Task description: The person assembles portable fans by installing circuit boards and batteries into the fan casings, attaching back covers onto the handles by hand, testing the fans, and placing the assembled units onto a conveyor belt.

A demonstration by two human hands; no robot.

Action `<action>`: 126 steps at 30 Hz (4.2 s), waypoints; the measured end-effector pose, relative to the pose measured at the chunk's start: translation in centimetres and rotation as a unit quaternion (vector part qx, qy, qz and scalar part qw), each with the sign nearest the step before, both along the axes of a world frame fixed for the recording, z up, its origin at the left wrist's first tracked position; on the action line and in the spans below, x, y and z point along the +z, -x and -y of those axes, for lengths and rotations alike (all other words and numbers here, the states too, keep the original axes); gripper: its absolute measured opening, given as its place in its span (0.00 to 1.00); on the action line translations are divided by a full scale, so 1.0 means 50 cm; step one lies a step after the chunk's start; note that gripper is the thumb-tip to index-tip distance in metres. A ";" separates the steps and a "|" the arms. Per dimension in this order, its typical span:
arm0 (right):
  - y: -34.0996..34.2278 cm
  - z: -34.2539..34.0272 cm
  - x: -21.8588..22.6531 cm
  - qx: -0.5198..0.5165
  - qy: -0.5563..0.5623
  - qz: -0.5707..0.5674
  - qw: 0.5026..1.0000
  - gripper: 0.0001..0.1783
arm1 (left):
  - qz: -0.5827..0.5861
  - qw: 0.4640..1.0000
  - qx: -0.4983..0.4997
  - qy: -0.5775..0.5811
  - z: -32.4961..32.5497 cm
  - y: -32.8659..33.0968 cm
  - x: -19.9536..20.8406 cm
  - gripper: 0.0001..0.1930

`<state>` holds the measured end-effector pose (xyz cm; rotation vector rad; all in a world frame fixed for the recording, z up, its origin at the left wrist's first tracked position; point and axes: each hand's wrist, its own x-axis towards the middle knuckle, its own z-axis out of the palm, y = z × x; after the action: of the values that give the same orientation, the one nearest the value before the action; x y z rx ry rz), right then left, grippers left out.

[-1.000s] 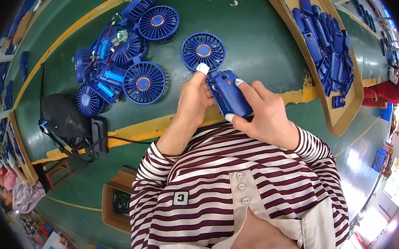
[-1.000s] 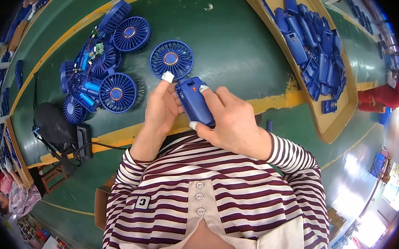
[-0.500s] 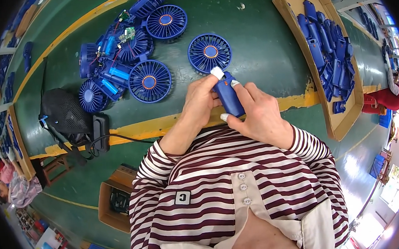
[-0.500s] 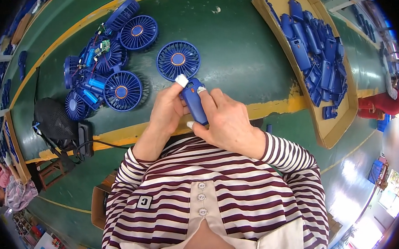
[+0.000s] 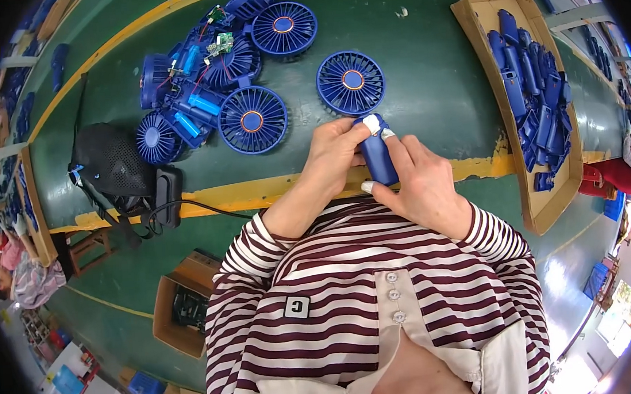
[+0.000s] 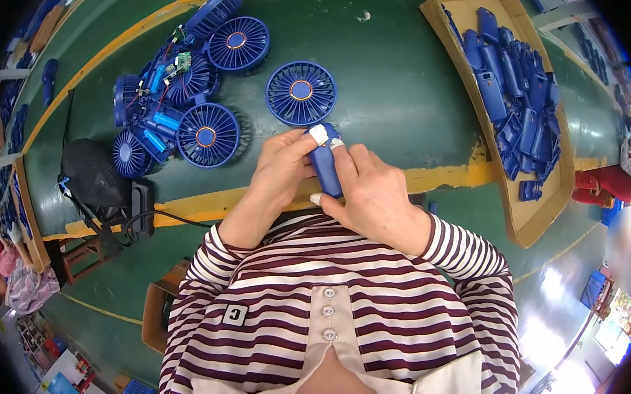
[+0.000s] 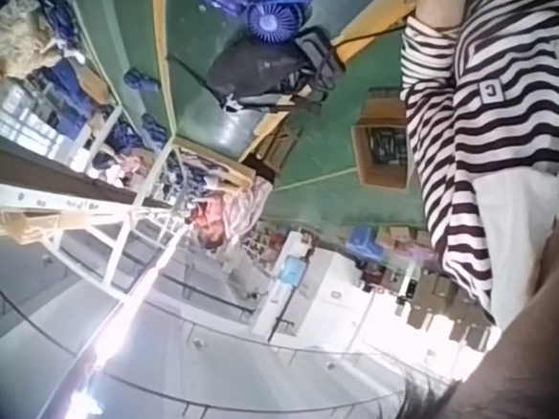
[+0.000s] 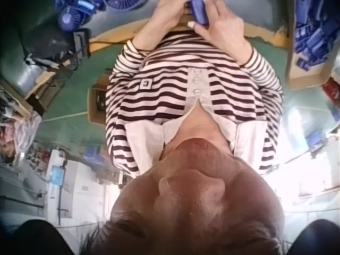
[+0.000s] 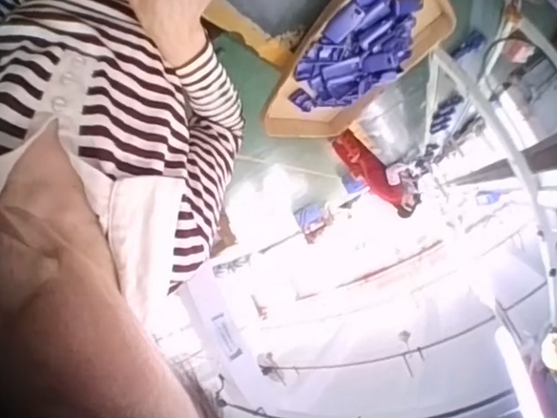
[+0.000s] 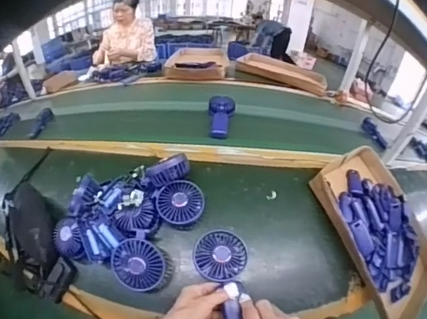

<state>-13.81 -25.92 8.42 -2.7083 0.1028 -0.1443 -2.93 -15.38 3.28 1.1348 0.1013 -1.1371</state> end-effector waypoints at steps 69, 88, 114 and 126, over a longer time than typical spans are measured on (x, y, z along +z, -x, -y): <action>-0.022 0.022 -0.054 -0.132 -0.655 -0.093 0.738 0.13 | 0.138 0.981 0.026 0.135 -0.004 0.027 0.020 0.21; -0.018 0.040 -0.067 -0.118 -0.578 -0.066 0.805 0.18 | 0.103 0.977 0.034 0.181 0.004 0.027 0.016 0.22; -0.014 0.035 -0.050 -0.145 -0.654 -0.091 0.736 0.15 | 0.073 0.989 0.045 0.120 0.015 0.034 0.027 0.16; -0.067 0.138 -0.048 -0.071 -0.882 -0.086 0.458 0.16 | 0.204 0.978 0.014 0.039 0.002 -0.008 0.019 0.22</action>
<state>-10.46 -32.84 6.01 -0.5319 0.3053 0.1587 -2.53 -15.48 4.21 1.2689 -0.2429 -0.8554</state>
